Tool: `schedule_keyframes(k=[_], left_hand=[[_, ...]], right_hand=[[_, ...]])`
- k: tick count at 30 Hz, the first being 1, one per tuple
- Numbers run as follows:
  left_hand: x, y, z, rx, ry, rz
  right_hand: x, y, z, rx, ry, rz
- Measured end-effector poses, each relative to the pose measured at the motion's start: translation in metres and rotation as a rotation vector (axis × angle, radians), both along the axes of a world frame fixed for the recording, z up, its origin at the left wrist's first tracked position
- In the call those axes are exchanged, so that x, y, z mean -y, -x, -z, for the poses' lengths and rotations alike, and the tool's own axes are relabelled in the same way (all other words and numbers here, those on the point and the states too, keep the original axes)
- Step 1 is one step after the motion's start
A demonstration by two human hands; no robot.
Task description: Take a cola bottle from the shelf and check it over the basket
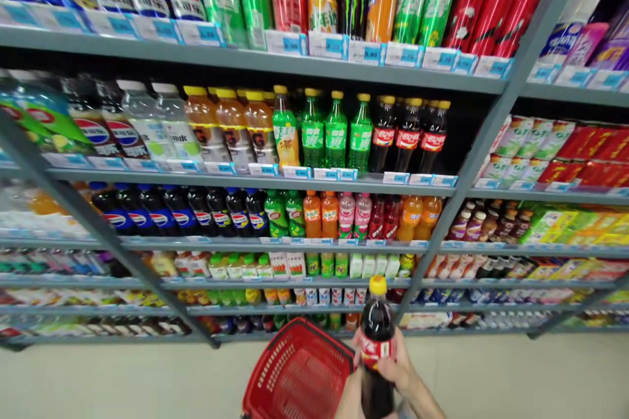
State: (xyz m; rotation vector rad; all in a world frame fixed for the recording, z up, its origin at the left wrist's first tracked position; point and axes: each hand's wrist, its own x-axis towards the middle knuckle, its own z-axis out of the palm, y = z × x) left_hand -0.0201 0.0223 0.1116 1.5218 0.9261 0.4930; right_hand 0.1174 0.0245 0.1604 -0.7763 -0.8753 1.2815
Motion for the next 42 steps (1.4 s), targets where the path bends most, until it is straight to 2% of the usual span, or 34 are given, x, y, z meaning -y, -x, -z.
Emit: schedule_keyframes(k=[4,6,8,12,17,22,30,37,42], left_hand=[[0.002,0.003,-0.027,0.042,-0.081,0.087],[0.001,0.004,-0.038,0.058,-0.080,0.104],[0.001,0.005,-0.041,0.064,-0.062,0.118],[0.004,0.010,-0.032,0.042,-0.027,0.167],[0.006,0.012,-0.025,0.017,-0.038,0.171],[0.006,0.011,-0.023,-0.057,-0.048,0.142],[0.004,0.010,-0.008,-0.069,-0.103,0.042],[0.002,0.012,0.002,-0.105,-0.166,0.073],[0.002,0.016,0.009,-0.141,-0.227,0.079]], right_hand=[[0.003,0.000,-0.021,0.002,0.040,0.054],[0.003,0.000,-0.021,-0.047,0.069,0.105],[0.002,0.000,-0.017,-0.103,0.072,0.142],[0.002,-0.001,-0.009,-0.165,0.075,0.128],[0.002,-0.005,-0.010,-0.141,0.166,0.092],[-0.005,-0.007,-0.015,-0.159,0.212,0.198],[-0.014,-0.010,-0.026,-0.215,0.264,0.366],[-0.014,-0.012,-0.032,-0.161,0.372,0.492],[-0.014,-0.014,-0.028,-0.149,0.379,0.501]])
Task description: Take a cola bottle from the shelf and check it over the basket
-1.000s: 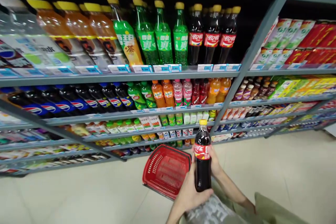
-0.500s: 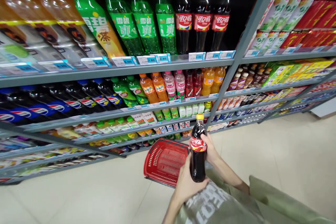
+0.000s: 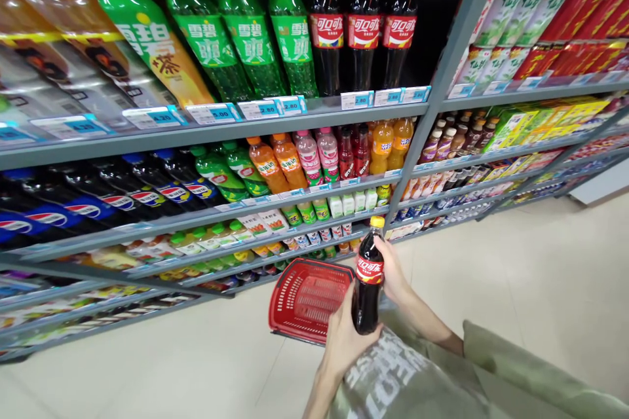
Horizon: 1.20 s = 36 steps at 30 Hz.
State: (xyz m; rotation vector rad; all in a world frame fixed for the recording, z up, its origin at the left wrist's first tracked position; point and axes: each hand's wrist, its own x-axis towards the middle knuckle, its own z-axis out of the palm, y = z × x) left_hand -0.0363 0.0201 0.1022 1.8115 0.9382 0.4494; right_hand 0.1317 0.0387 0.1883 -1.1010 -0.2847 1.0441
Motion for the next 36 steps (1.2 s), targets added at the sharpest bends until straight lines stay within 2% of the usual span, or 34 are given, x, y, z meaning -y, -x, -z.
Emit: schedule_keyframes(k=[8,12,20,27,29,33,36], left_hand=[[0.005,0.000,-0.003,0.056,-0.073,-0.020],[0.007,0.000,-0.001,0.073,-0.093,-0.025],[0.011,0.000,0.003,0.048,-0.136,-0.046],[0.016,0.000,0.009,0.116,-0.392,-0.148],[0.018,0.001,0.010,0.120,-0.452,-0.209],[0.020,0.003,0.011,0.139,-0.508,-0.325],[0.018,0.006,0.009,0.211,-0.607,-0.306]], right_hand=[[0.000,-0.003,0.001,-0.147,0.009,0.010],[0.001,-0.004,-0.002,-0.134,0.031,0.017],[0.005,-0.007,0.004,-0.262,-0.001,-0.008],[0.005,-0.012,0.004,-0.287,-0.050,-0.023],[0.006,-0.012,0.002,-0.256,-0.073,0.024],[0.010,-0.011,-0.006,-0.117,-0.153,0.218],[0.013,-0.011,-0.011,-0.029,-0.174,0.281]])
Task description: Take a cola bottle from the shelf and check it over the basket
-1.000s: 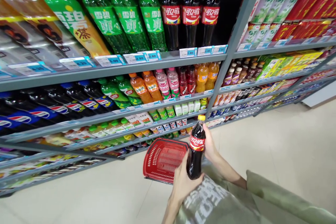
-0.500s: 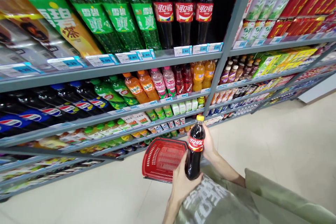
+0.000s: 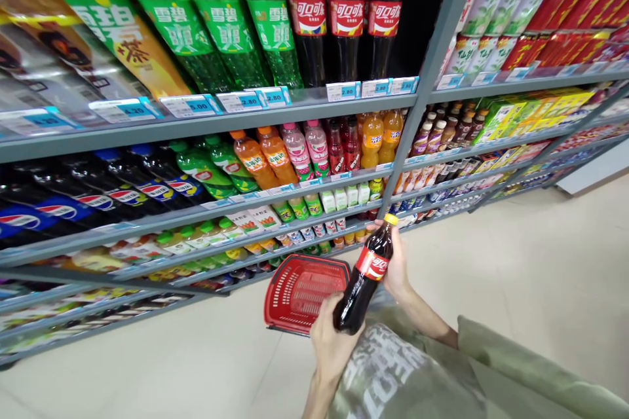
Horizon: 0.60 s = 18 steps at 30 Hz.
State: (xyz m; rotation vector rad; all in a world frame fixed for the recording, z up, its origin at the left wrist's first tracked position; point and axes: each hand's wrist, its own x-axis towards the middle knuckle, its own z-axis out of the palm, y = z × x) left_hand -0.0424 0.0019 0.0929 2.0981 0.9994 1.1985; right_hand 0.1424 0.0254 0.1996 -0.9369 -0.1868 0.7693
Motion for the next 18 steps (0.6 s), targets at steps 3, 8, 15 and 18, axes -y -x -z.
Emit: schedule_keyframes(k=[3,8,15,18], left_hand=[[-0.003,0.004,-0.003,0.063,-0.182,0.022],[-0.002,0.008,0.000,0.107,-0.315,0.017],[0.004,0.018,0.010,0.042,-0.467,-0.028],[0.004,0.020,0.008,0.033,-0.501,-0.027]], right_hand=[[0.003,-0.003,-0.004,0.061,0.022,0.000],[0.010,-0.007,-0.009,0.070,0.037,-0.024],[0.014,-0.006,-0.015,0.030,-0.011,-0.096],[0.014,-0.006,-0.014,0.029,-0.013,-0.102]])
